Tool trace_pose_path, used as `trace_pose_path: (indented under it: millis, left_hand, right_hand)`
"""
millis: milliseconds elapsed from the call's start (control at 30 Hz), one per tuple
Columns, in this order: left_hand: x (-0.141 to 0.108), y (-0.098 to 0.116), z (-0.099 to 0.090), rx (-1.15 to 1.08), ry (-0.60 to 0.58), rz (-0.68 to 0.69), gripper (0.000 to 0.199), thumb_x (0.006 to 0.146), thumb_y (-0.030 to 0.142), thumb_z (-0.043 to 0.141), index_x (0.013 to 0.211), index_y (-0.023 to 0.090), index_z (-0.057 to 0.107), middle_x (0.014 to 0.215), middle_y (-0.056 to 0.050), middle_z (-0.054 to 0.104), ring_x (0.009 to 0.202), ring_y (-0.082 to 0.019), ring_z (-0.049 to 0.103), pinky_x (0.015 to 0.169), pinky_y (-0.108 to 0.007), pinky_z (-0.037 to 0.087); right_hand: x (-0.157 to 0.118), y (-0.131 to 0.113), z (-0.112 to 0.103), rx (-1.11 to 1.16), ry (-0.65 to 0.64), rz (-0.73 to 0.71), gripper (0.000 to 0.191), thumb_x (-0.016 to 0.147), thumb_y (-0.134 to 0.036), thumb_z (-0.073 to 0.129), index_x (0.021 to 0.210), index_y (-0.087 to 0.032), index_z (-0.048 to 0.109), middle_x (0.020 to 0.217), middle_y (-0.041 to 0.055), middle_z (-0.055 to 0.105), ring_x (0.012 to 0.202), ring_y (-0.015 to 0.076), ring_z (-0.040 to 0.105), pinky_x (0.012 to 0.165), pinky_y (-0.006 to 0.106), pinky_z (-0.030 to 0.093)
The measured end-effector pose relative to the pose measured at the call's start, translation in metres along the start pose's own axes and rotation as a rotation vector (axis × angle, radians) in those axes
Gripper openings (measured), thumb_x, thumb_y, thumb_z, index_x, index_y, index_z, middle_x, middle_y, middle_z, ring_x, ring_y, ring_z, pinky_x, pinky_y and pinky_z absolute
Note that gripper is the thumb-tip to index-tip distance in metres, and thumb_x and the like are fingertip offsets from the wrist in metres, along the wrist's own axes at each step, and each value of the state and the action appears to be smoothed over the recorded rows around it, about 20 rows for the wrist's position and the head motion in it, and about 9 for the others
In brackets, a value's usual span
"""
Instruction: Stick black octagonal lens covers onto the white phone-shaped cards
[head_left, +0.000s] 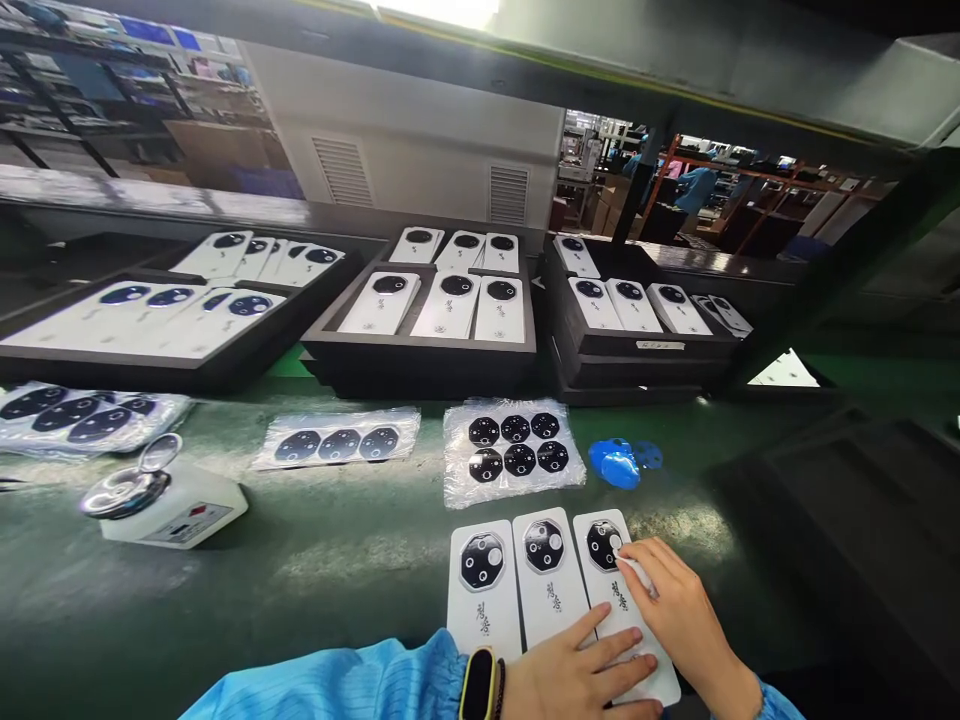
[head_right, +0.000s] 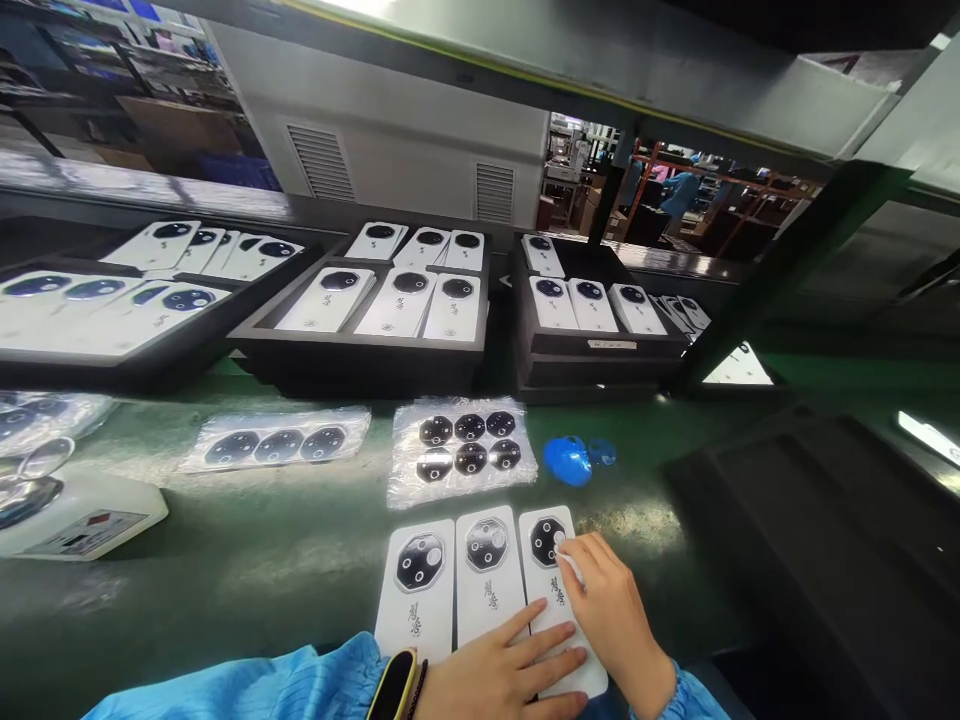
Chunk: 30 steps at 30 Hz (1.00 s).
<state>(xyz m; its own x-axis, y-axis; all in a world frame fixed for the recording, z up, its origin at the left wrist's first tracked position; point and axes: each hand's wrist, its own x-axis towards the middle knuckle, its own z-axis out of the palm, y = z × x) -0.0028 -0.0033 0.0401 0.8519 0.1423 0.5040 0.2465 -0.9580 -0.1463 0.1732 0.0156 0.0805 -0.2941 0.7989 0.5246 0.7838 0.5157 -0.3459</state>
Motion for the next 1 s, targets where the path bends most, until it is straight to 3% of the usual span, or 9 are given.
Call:
trace_pose_path:
  millis: [400, 567, 733, 1000]
  left_hand:
    - [-0.001, 0.000, 0.007, 0.000, 0.044, -0.018, 0.025, 0.100, 0.030, 0.040, 0.114, 0.033, 0.060, 0.121, 0.008, 0.062, 0.120, -0.014, 0.049, 0.106, -0.034, 0.036]
    - [-0.002, 0.002, 0.010, -0.044, 0.049, -0.041, 0.027, 0.101, 0.030, 0.037, 0.117, 0.032, 0.059, 0.122, 0.009, 0.061, 0.124, -0.014, 0.045, 0.109, -0.035, 0.033]
    - [-0.004, 0.003, 0.012, -0.044, 0.062, -0.040, 0.029, 0.101, 0.028, 0.034, 0.119, 0.031, 0.057, 0.123, 0.009, 0.061, 0.120, -0.014, 0.048, 0.104, -0.033, 0.039]
    - [0.001, -0.001, 0.010, 0.000, 0.102, -0.015, 0.025, 0.099, 0.030, 0.041, 0.116, 0.029, 0.059, 0.117, 0.005, 0.064, 0.113, -0.016, 0.054, 0.106, -0.036, 0.034]
  right_hand:
    - [-0.003, -0.003, 0.001, -0.172, -0.192, -0.107, 0.033, 0.089, -0.003, 0.031, 0.081, -0.021, 0.057, 0.072, 0.0041, 0.060, 0.065, 0.0175, 0.058, 0.053, 0.029, 0.051]
    - [-0.003, -0.002, -0.002, -0.200, -0.216, -0.198, 0.039, 0.082, 0.004, 0.029, 0.090, -0.019, 0.059, 0.075, 0.0050, 0.060, 0.066, 0.0178, 0.057, 0.054, 0.028, 0.050]
    - [0.003, 0.001, -0.007, -0.141, -0.200, -0.277, 0.033, 0.089, -0.001, 0.030, 0.090, -0.015, 0.059, 0.074, 0.0055, 0.061, 0.066, 0.0171, 0.056, 0.056, 0.028, 0.051]
    - [0.002, 0.001, -0.001, -0.180, -0.257, -0.193, 0.030, 0.089, 0.000, 0.035, 0.081, -0.015, 0.059, 0.073, 0.0053, 0.059, 0.068, 0.0186, 0.052, 0.061, 0.030, 0.046]
